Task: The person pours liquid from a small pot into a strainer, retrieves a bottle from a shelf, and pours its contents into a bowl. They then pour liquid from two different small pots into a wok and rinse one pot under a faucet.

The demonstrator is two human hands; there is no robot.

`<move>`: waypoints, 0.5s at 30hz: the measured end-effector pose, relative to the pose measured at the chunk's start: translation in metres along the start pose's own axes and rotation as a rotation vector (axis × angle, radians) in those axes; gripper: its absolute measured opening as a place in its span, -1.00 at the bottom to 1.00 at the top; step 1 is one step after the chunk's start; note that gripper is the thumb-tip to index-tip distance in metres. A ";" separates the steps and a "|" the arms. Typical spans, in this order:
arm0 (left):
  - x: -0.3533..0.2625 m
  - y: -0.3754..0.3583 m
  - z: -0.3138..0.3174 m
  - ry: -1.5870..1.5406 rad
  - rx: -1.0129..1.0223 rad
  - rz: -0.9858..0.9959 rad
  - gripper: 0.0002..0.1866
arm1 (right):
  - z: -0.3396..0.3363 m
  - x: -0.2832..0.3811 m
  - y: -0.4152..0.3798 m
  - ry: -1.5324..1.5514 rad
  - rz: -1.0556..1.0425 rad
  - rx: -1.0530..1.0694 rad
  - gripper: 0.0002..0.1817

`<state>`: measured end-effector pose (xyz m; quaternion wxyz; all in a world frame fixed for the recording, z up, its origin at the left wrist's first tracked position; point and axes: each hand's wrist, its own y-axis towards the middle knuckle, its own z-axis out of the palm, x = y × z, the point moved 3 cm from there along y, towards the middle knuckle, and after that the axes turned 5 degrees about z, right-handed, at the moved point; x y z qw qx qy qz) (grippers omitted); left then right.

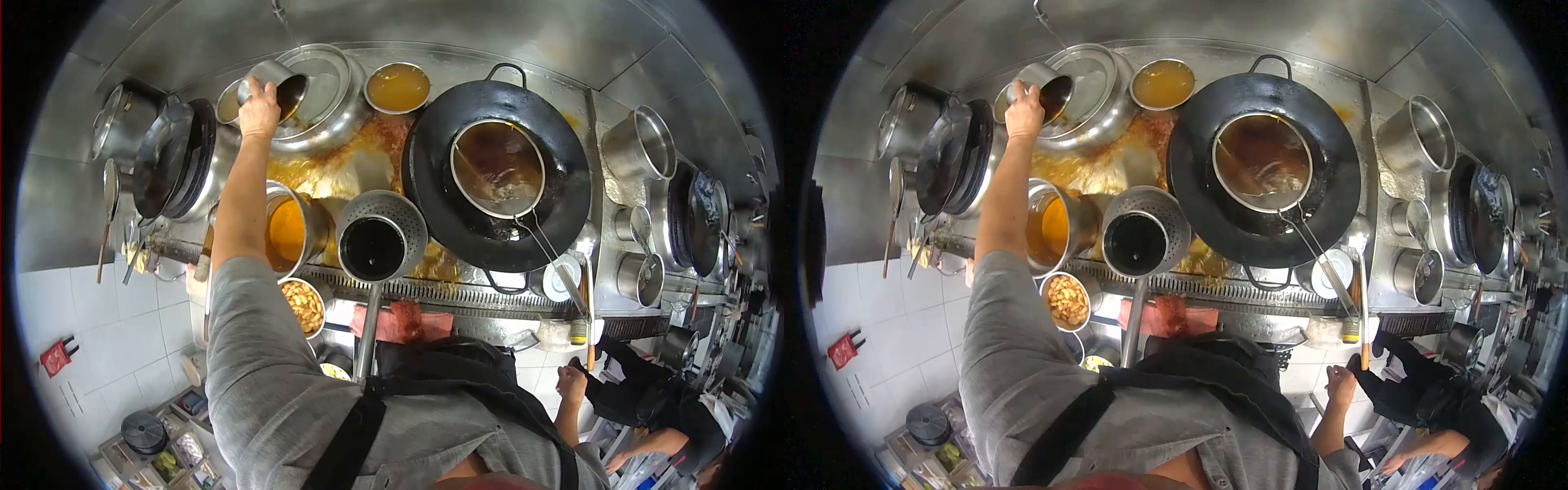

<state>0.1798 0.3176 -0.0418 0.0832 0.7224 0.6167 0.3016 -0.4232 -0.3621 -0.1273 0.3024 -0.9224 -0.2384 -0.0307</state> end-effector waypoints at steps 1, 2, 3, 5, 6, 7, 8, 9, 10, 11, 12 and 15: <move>0.003 0.005 0.022 0.014 0.036 -0.002 -0.90 | -0.003 0.007 -0.009 -0.019 -0.019 -0.024 -0.65; -0.001 0.006 0.034 0.002 0.030 -0.002 -0.90 | -0.005 0.011 -0.014 -0.039 -0.038 -0.048 -0.66; -0.004 0.008 0.048 0.031 0.054 -0.031 -0.90 | 0.004 -0.010 -0.008 0.053 0.036 -0.044 -0.66; -0.016 0.011 0.064 0.057 0.140 -0.072 -0.89 | 0.002 -0.012 -0.015 0.028 0.039 -0.040 -0.67; -0.022 0.010 0.075 0.045 0.138 -0.072 -0.89 | 0.002 -0.013 -0.019 0.000 0.037 -0.021 -0.67; -0.027 0.005 0.093 0.040 0.150 -0.119 -0.86 | 0.002 -0.013 -0.024 -0.015 0.035 -0.038 -0.69; -0.033 0.002 0.104 0.037 0.164 -0.166 -0.84 | 0.003 -0.020 -0.026 -0.014 0.038 -0.047 -0.69; -0.039 -0.002 0.116 0.017 0.220 -0.209 -0.84 | 0.006 -0.029 -0.027 -0.070 0.026 -0.051 -0.69; -0.049 -0.006 0.119 0.068 0.139 -0.169 -0.84 | 0.008 -0.031 -0.025 -0.126 0.012 -0.055 -0.70; -0.056 -0.008 0.127 -0.026 0.212 -0.220 -0.82 | 0.005 -0.021 -0.033 -0.121 0.037 -0.072 -0.69; -0.060 -0.010 0.135 -0.119 0.287 -0.268 -0.80 | 0.002 -0.012 -0.038 -0.116 0.036 -0.078 -0.69; -0.057 -0.015 0.153 -0.299 0.435 -0.484 -0.76 | -0.001 0.000 -0.049 -0.036 0.128 -0.042 -0.66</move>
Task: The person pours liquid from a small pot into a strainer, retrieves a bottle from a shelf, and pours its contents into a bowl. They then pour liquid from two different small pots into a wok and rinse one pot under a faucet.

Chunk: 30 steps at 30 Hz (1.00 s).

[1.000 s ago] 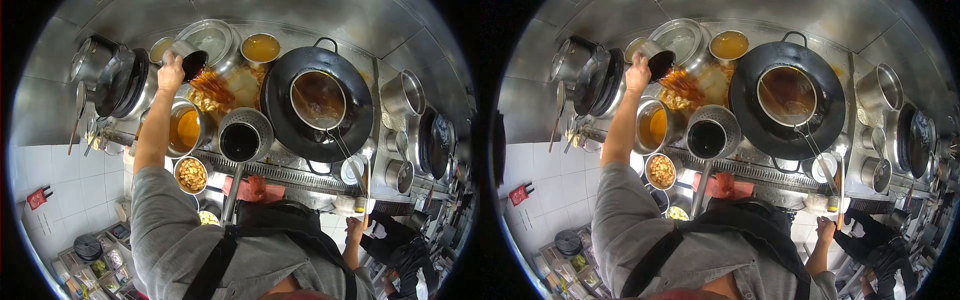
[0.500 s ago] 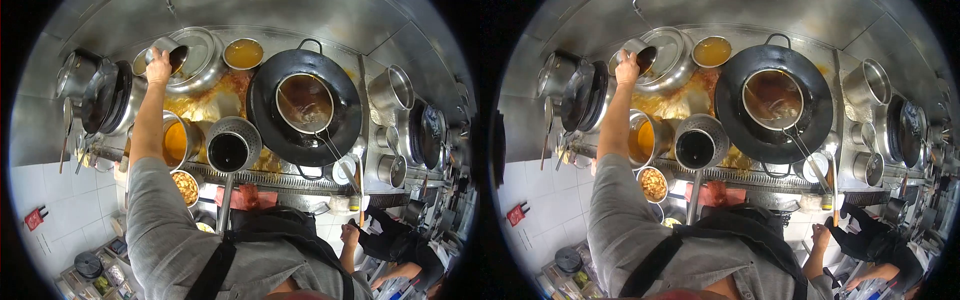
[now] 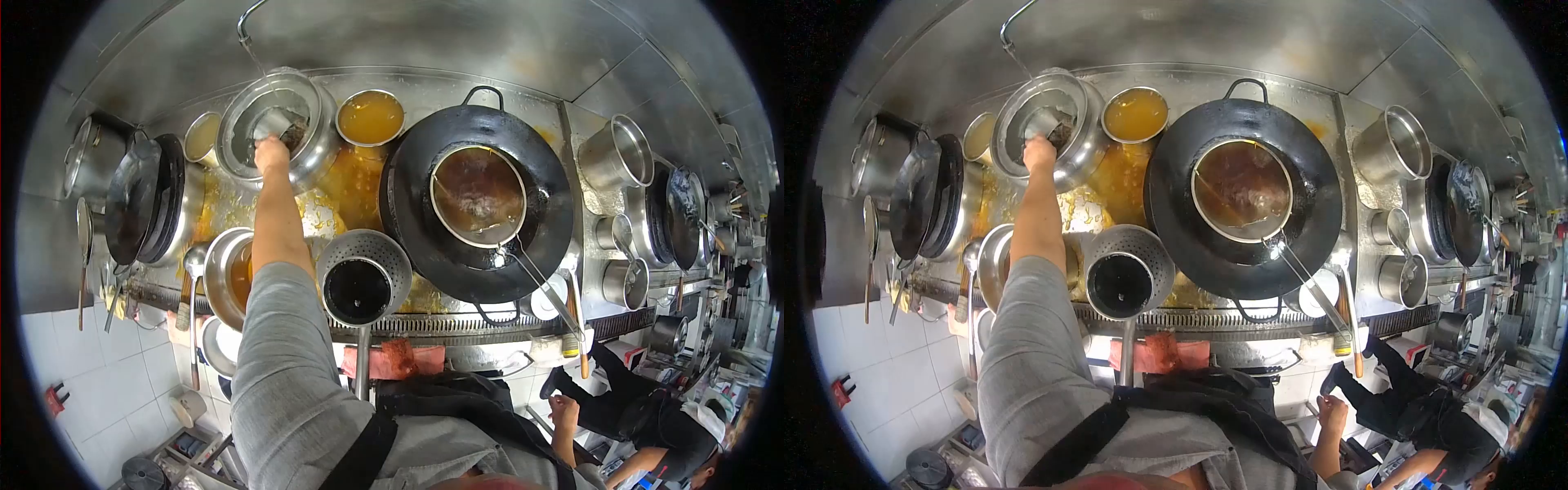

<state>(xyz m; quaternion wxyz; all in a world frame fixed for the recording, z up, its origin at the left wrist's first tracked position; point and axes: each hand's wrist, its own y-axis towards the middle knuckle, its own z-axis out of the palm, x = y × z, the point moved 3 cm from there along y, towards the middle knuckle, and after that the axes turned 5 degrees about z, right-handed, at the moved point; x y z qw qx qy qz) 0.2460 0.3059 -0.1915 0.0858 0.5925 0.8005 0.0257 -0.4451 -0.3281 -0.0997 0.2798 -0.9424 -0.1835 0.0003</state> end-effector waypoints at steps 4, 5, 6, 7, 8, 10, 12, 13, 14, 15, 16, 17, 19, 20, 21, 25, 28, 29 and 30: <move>-0.002 0.009 -0.028 -0.158 -0.003 -0.176 -0.67 | 0.015 -0.032 0.018 -0.071 -0.119 -0.054 -0.68; 0.004 0.021 -0.025 -0.151 -0.002 -0.179 -0.67 | 0.013 -0.023 0.014 -0.074 -0.121 -0.048 -0.68; 0.013 0.034 -0.025 -0.210 -0.029 -0.246 -0.70 | 0.011 -0.015 0.010 -0.055 -0.097 -0.012 -0.68; 0.022 0.038 -0.025 -0.269 -0.058 -0.315 -0.73 | 0.010 -0.005 0.006 -0.037 -0.075 0.023 -0.67; 0.012 0.020 -0.065 -0.618 0.034 -0.512 -0.73 | 0.011 0.000 0.006 -0.039 -0.081 0.029 -0.67; 0.035 0.035 -0.050 -0.760 0.029 -0.572 -0.72 | 0.011 0.009 0.006 -0.018 -0.159 0.000 -0.70; 0.050 0.042 -0.050 -0.892 0.105 -0.588 -0.72 | 0.011 0.016 0.010 0.003 -0.153 0.014 -0.69; 0.051 0.038 -0.062 -0.886 0.096 -0.592 -0.72 | 0.012 0.017 0.012 0.024 -0.137 0.022 -0.67; 0.047 0.034 -0.071 -0.908 0.102 -0.520 -0.76 | 0.014 0.016 0.017 0.035 -0.173 0.047 -0.67; 0.044 0.028 -0.081 -0.928 0.108 -0.447 -0.81 | 0.015 0.015 0.023 0.033 -0.181 0.056 -0.67; 0.044 0.023 -0.087 -0.978 0.100 -0.435 -0.83 | 0.016 0.017 0.026 0.014 -0.204 0.066 -0.67; 0.045 0.017 -0.092 -0.970 0.093 -0.439 -0.83 | 0.017 0.018 0.029 -0.005 -0.226 0.076 -0.67; 0.038 0.006 -0.106 -1.106 0.054 -0.327 -0.80 | 0.019 0.021 0.034 0.004 -0.176 0.118 -0.65; 0.035 -0.002 -0.121 -1.094 0.102 -0.355 -0.81 | 0.018 0.023 0.036 -0.002 -0.208 0.095 -0.66; 0.039 -0.003 -0.124 -1.084 0.106 -0.356 -0.81 | 0.017 0.022 0.036 -0.013 -0.235 0.075 -0.66; 0.048 -0.008 -0.128 -1.044 0.273 -0.368 -0.89 | 0.021 0.017 0.042 0.042 -0.225 0.080 -0.63; 0.026 -0.037 -0.146 -1.138 0.290 -0.379 -0.89 | 0.025 0.013 0.045 0.042 -0.227 0.098 -0.63; 0.021 -0.047 -0.146 -1.129 0.292 -0.388 -0.89 | 0.026 0.009 0.047 0.035 -0.226 0.107 -0.63; 0.016 -0.054 -0.148 -1.106 0.285 -0.348 -0.89 | 0.029 0.004 0.052 0.033 -0.217 0.115 -0.63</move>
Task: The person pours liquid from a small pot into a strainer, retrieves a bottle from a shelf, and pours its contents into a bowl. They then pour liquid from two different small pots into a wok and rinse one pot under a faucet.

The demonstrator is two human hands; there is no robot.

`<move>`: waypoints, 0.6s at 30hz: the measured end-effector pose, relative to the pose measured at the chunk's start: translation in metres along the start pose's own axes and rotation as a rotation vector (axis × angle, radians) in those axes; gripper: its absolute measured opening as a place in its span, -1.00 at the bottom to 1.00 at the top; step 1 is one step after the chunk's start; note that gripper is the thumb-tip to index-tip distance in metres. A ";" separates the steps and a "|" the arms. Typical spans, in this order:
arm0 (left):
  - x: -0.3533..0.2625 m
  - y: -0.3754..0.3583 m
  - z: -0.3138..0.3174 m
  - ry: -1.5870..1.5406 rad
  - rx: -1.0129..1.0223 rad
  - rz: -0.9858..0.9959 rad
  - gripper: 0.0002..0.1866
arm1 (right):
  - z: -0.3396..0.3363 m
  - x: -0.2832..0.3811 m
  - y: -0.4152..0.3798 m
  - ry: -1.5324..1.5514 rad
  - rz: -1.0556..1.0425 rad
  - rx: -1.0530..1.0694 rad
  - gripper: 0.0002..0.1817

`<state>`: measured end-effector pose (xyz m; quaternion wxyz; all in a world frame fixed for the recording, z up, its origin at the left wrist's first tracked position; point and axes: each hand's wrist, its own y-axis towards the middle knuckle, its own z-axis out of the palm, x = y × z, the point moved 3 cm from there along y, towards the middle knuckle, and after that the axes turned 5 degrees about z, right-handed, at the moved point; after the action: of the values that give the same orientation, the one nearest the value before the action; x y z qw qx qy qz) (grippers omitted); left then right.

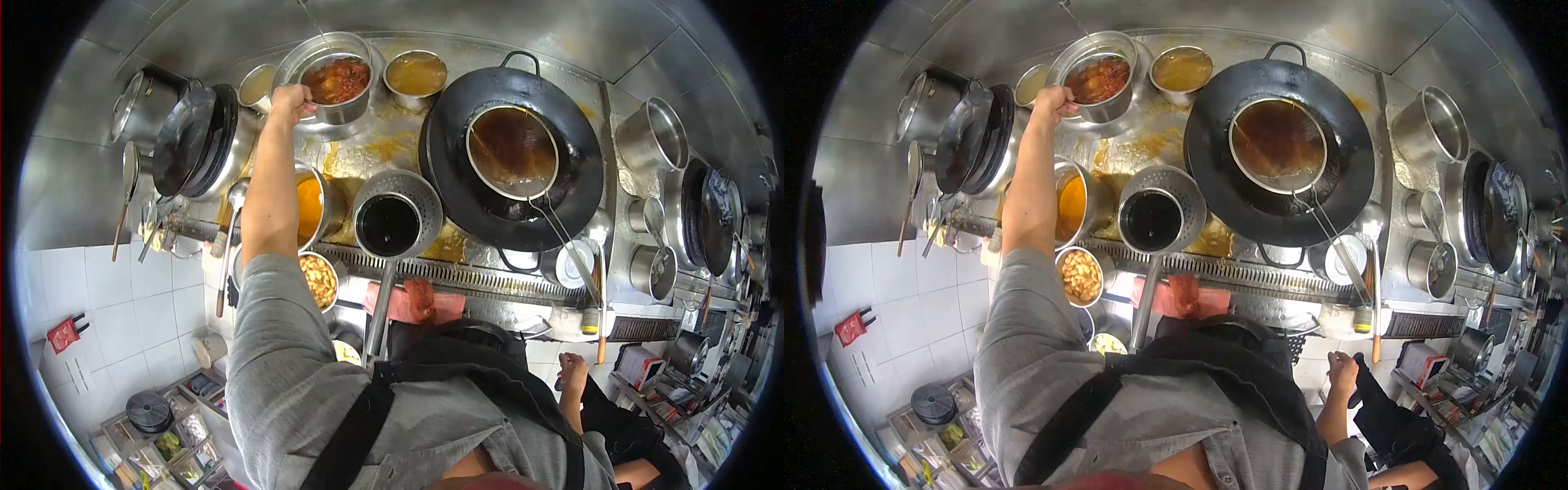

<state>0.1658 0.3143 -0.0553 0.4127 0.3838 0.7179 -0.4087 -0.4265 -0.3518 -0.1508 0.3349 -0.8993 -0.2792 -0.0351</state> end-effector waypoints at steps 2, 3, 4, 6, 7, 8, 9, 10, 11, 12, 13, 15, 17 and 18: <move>0.007 -0.011 0.011 0.015 0.008 0.027 -0.90 | 0.002 -0.010 0.006 -0.030 0.011 0.020 -0.64; 0.012 -0.018 0.019 0.020 0.008 0.014 -0.90 | 0.003 -0.015 0.009 -0.039 0.017 0.028 -0.64; 0.017 -0.025 0.028 0.084 0.039 -0.008 -0.91 | 0.005 -0.020 0.011 -0.032 0.005 0.014 -0.64; 0.044 -0.024 0.044 0.133 0.052 -0.058 -0.91 | 0.002 -0.022 0.009 -0.004 0.029 0.023 -0.63; 0.060 -0.022 0.053 0.134 0.050 -0.068 -0.91 | 0.002 -0.026 0.007 -0.012 0.030 0.028 -0.63; 0.075 -0.021 0.063 0.197 0.065 -0.121 -0.89 | 0.003 -0.031 0.008 0.008 0.035 0.020 -0.62; 0.089 -0.020 0.072 0.259 0.083 -0.171 -0.87 | 0.003 -0.033 0.008 0.030 0.040 0.009 -0.62; 0.104 -0.018 0.079 0.257 0.083 -0.172 -0.87 | 0.002 -0.032 0.005 0.020 0.034 0.008 -0.63; 0.119 -0.019 0.086 0.268 0.099 -0.246 -0.88 | 0.000 -0.033 0.001 0.020 0.036 0.007 -0.63; 0.132 -0.018 0.092 0.279 0.117 -0.319 -0.89 | -0.001 -0.034 -0.002 0.035 0.056 0.016 -0.63; 0.138 -0.025 0.098 0.280 0.121 -0.318 -0.89 | -0.002 -0.037 -0.005 0.051 0.077 0.025 -0.63; 0.151 -0.046 0.101 0.154 -0.033 -0.325 -0.85 | -0.004 -0.041 -0.009 0.031 0.088 0.018 -0.64; 0.161 -0.050 0.103 0.057 -0.130 -0.343 -0.75 | -0.005 -0.047 -0.010 0.003 0.091 0.017 -0.64; 0.164 -0.052 0.102 -0.028 -0.090 -0.375 -0.66 | -0.004 -0.049 -0.008 -0.013 0.064 0.031 -0.64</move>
<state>0.0886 0.2378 -0.2232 0.3560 0.2188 0.7885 -0.4514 -0.4711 -0.3725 -0.1553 0.3477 -0.9027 -0.2531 -0.0143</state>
